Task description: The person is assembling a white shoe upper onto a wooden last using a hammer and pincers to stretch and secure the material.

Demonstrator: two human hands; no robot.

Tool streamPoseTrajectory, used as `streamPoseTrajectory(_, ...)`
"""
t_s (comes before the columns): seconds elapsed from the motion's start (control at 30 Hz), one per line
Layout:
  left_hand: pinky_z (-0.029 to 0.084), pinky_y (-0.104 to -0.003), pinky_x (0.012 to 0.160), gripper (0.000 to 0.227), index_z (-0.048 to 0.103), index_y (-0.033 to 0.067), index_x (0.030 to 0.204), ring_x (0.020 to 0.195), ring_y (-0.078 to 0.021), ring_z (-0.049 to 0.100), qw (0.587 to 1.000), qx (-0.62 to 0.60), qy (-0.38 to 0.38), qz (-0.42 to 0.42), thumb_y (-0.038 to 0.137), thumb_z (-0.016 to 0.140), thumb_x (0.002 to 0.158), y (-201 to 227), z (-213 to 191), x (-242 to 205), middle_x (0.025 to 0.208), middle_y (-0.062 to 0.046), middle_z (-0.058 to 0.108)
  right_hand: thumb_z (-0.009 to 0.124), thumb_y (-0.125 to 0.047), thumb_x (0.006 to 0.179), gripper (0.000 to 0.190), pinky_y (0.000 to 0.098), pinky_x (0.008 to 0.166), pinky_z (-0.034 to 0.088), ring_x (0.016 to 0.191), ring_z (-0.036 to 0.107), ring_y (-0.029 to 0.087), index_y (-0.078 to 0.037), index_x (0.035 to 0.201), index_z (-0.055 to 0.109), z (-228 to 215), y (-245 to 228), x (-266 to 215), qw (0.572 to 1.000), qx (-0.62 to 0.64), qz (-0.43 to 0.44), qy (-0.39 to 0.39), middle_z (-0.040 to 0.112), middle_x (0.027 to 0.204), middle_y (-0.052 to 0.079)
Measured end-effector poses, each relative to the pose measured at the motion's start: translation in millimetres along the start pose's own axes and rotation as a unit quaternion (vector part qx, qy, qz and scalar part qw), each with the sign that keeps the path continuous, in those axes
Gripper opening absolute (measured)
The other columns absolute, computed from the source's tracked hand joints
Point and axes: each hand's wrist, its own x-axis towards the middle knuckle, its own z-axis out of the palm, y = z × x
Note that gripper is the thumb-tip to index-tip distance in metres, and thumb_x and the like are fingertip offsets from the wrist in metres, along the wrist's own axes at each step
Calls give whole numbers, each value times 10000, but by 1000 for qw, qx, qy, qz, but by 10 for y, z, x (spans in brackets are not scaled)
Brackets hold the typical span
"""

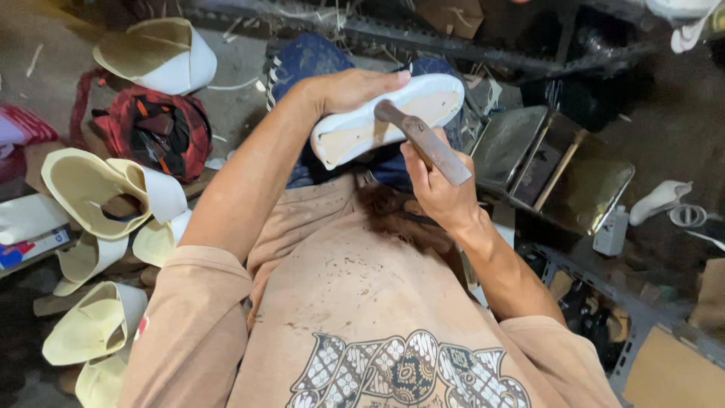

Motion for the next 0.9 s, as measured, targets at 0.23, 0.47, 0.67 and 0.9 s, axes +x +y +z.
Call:
streamPoseTrajectory(0.23,352,-268,1077,895,623,177,1364,1272,-113,511,1000,-14,-9,14,791,366,766,61,8,-54,1414,9,574,514,-248,1082,261,360,715,516,816,646,266,-28,1123,647,100,-233,-34,998,4,-20,55,653,1026,113)
streamPoseTrajectory(0.47,353,-270,1136,957,589,164,1431,1355,-106,499,999,-14,-9,52,806,340,767,-46,29,52,1520,12,538,486,-176,1091,163,372,677,465,698,565,246,-57,1107,597,78,-383,150,998,10,-27,-57,547,935,50)
streamPoseTrajectory(0.67,425,-327,1022,1049,634,181,1388,1243,-166,580,998,22,-6,56,877,261,697,3,-6,-7,1438,-28,612,543,-92,1088,193,321,513,319,594,357,185,-62,911,474,31,-171,146,995,-48,-79,-27,460,846,11)
streamPoseTrajectory(0.9,312,-337,1170,1002,530,123,1472,1431,-168,443,998,-4,-13,59,812,337,770,-52,18,52,1568,-10,476,498,-318,1104,298,438,645,432,698,549,305,-38,1087,599,-169,-11,85,999,-31,39,-17,567,878,83)
